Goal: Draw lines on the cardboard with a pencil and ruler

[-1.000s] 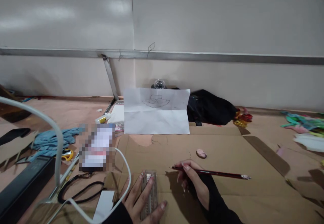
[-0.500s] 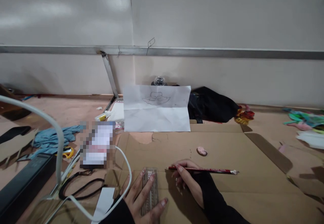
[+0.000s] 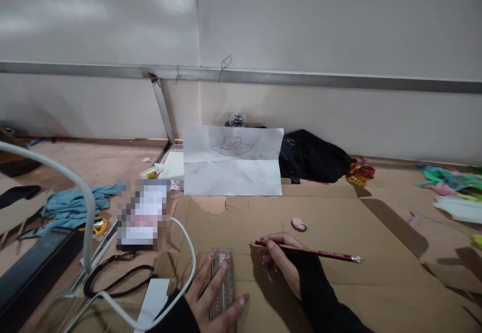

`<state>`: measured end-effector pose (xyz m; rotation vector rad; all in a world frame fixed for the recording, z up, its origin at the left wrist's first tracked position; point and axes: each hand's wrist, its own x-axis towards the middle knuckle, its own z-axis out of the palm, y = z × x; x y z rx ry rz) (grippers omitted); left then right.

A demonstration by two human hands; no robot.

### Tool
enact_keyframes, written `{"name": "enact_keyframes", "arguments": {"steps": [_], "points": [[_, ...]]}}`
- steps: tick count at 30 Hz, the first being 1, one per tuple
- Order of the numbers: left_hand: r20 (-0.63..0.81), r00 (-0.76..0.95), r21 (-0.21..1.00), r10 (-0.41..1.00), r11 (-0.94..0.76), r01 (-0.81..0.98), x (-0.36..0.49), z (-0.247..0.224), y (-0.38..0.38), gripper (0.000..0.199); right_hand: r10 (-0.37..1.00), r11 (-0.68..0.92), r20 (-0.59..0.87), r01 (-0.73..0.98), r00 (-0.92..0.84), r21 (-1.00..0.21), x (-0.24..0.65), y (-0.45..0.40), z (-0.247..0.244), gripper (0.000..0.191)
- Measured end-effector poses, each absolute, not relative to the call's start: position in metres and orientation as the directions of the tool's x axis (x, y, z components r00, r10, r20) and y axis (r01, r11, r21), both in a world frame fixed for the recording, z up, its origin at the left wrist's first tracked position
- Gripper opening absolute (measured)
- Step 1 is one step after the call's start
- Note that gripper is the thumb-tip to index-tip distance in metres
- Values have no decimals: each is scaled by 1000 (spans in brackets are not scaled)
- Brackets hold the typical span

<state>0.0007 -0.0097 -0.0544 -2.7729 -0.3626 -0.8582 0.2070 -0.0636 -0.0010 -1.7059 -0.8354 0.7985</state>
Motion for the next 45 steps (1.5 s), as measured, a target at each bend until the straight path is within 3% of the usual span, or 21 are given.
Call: {"name": "enact_keyframes", "arguments": {"steps": [14,27,36,45], "points": [[569,802,-129,183,-943,307,1,-58,-11,51,870,-180,-22,275,493,-944,209,-65,-12,33],[529,825,-119,198,-946,303,-2,-56,-12,60,838,-185,-79,145,539,-972,207,-65,-6,27],[541,820,-119,185,-949,292,-1,-56,-11,52,854,-227,-76,236,514,-945,206,-63,-5,27],[528,831,-133,174,-950,283,-1,-54,-11,54,828,-210,-59,210,557,-955,203,-62,-16,35]]}}
